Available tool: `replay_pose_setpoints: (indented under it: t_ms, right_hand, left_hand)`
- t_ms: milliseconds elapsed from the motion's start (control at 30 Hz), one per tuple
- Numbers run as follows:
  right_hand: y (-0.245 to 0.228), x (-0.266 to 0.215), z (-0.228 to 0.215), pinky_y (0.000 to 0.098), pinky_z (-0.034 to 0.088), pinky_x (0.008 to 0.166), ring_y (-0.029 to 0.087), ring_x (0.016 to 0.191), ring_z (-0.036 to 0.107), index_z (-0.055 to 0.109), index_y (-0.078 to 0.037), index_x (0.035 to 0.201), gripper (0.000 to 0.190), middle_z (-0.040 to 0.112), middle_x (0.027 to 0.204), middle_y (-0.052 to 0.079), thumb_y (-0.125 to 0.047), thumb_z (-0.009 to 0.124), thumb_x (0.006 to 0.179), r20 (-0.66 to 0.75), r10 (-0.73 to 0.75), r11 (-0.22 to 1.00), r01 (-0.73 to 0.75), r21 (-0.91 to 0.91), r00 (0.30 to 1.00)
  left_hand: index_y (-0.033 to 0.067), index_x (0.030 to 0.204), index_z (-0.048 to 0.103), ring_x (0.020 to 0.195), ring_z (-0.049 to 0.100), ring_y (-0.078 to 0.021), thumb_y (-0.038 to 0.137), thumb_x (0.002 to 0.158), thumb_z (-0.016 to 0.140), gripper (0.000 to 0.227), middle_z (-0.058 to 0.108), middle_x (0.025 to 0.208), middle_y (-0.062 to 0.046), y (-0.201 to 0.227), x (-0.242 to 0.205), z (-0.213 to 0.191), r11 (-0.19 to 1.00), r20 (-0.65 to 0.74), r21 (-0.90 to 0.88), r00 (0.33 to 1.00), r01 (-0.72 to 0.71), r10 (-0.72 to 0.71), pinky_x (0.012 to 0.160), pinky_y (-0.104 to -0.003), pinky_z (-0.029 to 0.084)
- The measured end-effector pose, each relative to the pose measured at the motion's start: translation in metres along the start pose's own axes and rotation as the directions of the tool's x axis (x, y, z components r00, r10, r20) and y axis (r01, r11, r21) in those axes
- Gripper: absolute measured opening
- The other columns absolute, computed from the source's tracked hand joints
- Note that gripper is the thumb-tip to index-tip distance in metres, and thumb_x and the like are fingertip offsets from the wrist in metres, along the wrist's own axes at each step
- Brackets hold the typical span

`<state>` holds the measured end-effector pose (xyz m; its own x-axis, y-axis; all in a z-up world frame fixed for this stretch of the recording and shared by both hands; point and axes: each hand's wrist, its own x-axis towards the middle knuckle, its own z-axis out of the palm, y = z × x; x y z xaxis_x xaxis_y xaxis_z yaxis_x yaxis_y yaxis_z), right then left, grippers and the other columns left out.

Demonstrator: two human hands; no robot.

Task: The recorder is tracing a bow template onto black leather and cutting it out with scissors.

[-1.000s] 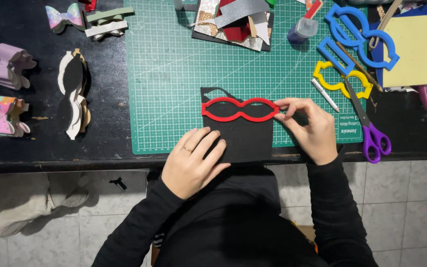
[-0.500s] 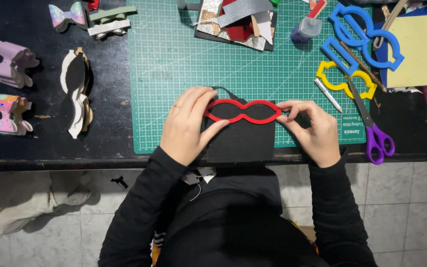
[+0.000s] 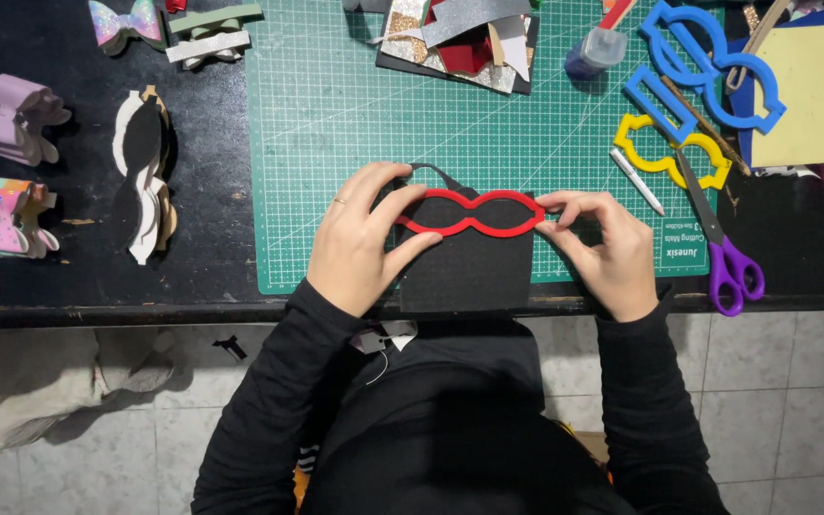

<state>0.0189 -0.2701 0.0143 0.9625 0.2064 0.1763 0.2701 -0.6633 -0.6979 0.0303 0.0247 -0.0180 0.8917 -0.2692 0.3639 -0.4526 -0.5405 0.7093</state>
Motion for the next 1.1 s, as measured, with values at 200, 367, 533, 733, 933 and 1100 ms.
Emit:
replay_pose_setpoints:
  t_ms: [200,367,533,733,933,1100]
  right_hand:
    - [-0.011,0.007,-0.008,0.0304,0.06,0.089,0.02,0.105,0.074,0.059,0.0,0.105,0.027,0.075,0.117,0.013,-0.004,0.081,0.089,0.054,0.025,0.999,-0.026,0.019,0.998]
    - [-0.046,0.047,-0.019,0.0331,0.056,0.09,0.024,0.105,0.072,0.068,-0.002,0.108,0.025,0.074,0.114,0.01,-0.012,0.082,0.089,0.118,-0.116,0.982,0.131,-0.133,0.986]
    - [-0.057,0.097,0.007,0.035,0.053,0.073,0.025,0.086,0.07,0.073,-0.008,0.101,0.017,0.072,0.097,0.006,-0.024,0.078,0.097,0.272,-0.231,0.92,0.301,-0.252,0.934]
    - [-0.052,0.131,0.035,0.039,0.051,0.059,0.026,0.072,0.068,0.071,-0.011,0.086,0.028,0.07,0.082,0.003,-0.037,0.08,0.087,0.472,-0.261,0.826,0.448,-0.341,0.842]
    - [-0.056,0.135,0.039,0.0375,0.052,0.059,0.025,0.073,0.068,0.069,-0.014,0.083,0.016,0.069,0.081,0.002,-0.027,0.078,0.084,0.521,-0.355,0.684,0.596,-0.421,0.776]
    - [-0.047,0.137,0.044,0.0292,0.052,0.061,0.015,0.082,0.068,0.064,-0.014,0.086,0.012,0.065,0.085,-0.003,-0.021,0.074,0.091,0.544,-0.501,0.306,0.726,-0.616,0.673]
  left_hand:
    - [0.0061,0.122,0.067,0.131,0.055,-0.0363,0.03,0.085,0.086,0.047,0.058,0.137,-0.013,0.001,0.0,0.001,1.0,0.001,0.018,1.0,0.018,-0.018,0.109,-0.046,0.046]
    - [0.004,0.126,0.066,0.132,0.052,-0.0385,0.034,0.082,0.085,0.057,0.055,0.139,-0.016,0.022,-0.001,-0.011,0.991,-0.043,0.065,0.991,-0.12,0.123,0.113,-0.052,0.043]
    - [0.0038,0.127,0.067,0.134,0.054,-0.0338,0.028,0.088,0.082,0.048,0.059,0.138,-0.014,0.032,-0.022,0.008,0.947,0.029,0.132,0.956,-0.293,0.292,0.116,-0.05,0.043]
    - [0.0004,0.126,0.067,0.131,0.054,-0.0339,0.025,0.092,0.079,0.043,0.061,0.134,-0.015,0.024,-0.029,0.017,0.964,0.067,0.074,0.965,-0.257,0.252,0.115,-0.047,0.045]
    - [0.0004,0.124,0.067,0.129,0.055,-0.034,0.024,0.09,0.079,0.044,0.062,0.133,-0.016,0.024,-0.027,0.017,0.961,0.051,0.074,0.963,-0.267,0.264,0.115,-0.048,0.045]
    - [0.0012,0.125,0.067,0.128,0.055,-0.0335,0.024,0.09,0.08,0.044,0.062,0.132,-0.015,0.025,-0.028,0.016,0.964,0.063,0.073,0.966,-0.256,0.252,0.116,-0.047,0.044]
